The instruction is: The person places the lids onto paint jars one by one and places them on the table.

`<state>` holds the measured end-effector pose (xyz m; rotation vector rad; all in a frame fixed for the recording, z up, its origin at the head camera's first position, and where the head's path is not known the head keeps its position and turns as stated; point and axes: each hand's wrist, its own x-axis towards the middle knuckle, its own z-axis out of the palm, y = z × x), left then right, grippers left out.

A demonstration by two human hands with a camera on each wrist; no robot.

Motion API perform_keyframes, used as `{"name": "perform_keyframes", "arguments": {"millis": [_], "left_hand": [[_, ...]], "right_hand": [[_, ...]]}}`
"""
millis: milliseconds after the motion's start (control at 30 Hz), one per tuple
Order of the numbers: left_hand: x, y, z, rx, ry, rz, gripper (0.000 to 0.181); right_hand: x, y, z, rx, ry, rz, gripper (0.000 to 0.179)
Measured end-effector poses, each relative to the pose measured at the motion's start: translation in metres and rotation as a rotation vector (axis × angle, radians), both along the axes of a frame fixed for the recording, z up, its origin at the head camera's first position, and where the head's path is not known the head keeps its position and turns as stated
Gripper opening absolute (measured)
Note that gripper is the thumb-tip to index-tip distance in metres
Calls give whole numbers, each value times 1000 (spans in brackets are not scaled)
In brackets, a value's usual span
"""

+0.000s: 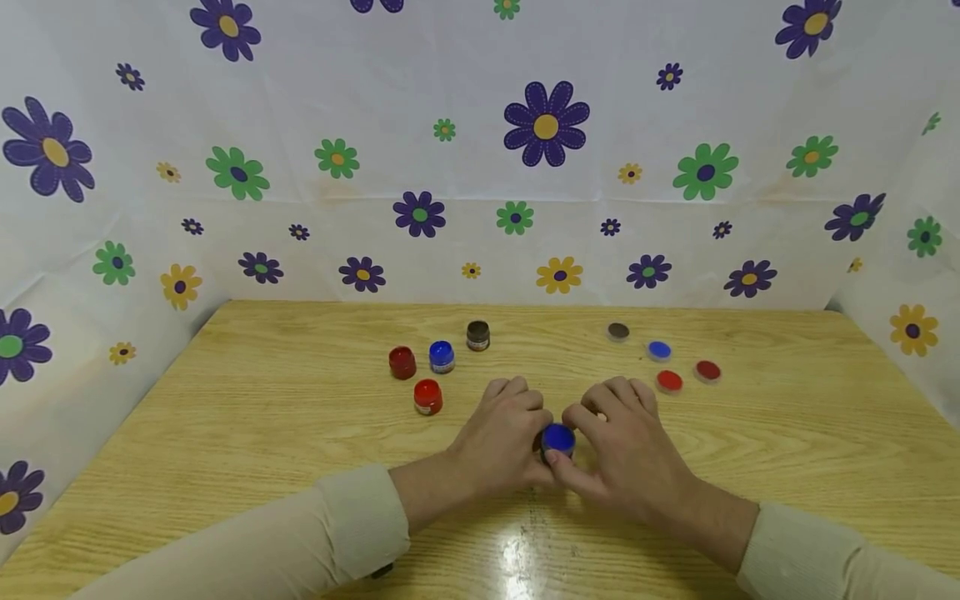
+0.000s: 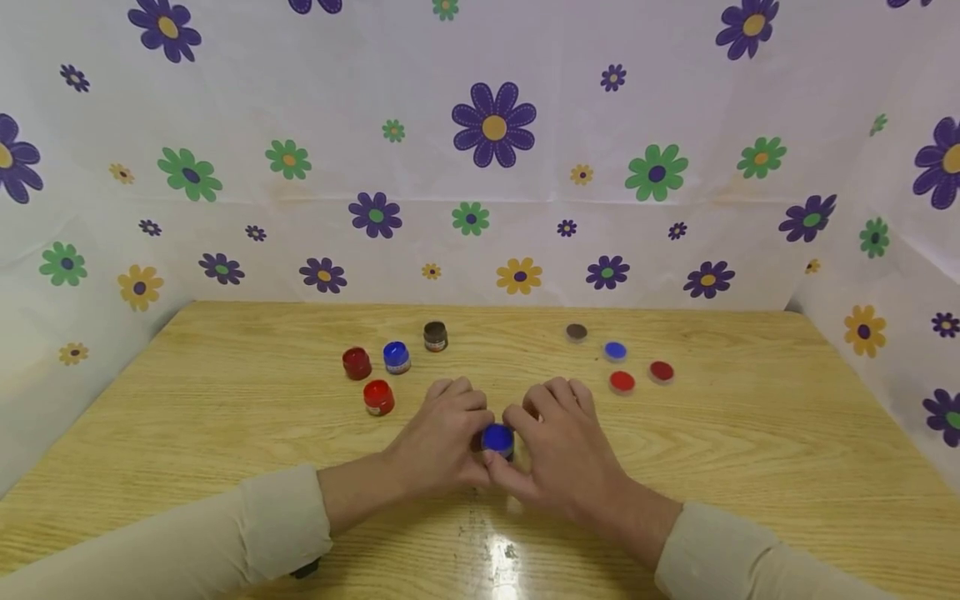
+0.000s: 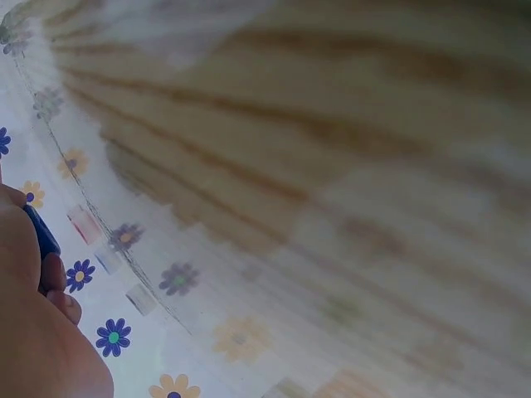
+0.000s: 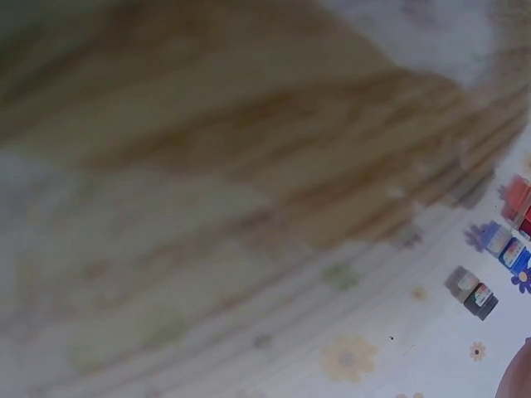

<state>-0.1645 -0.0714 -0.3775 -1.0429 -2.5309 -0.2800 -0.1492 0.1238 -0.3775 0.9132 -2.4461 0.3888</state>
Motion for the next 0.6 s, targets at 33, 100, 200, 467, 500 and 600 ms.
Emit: {"name": "perform_keyframes", "arguments": {"millis": [33,100,200,467,500,600], "left_hand": [[0,0,0,9,-5,0,39],[-1,-1,0,26,-13,-1,40],[-2,-1,0,43,-15,1,45],[-2,-1,1,44,24,-32,47],[-2,-1,1,40,28,-33,47],[-1,-1,1,21,39,-31,46]], "right_hand": [[0,0,0,-2,9,1,31],[0,1,0,-13,22,7,33],[-1,1,-1,-29,40,24,33],[-1,0,-1,-48,57,49,27],[-1,0,-1,-49,59,50,27],[-2,0,-1,-48,62,50,26]]}}
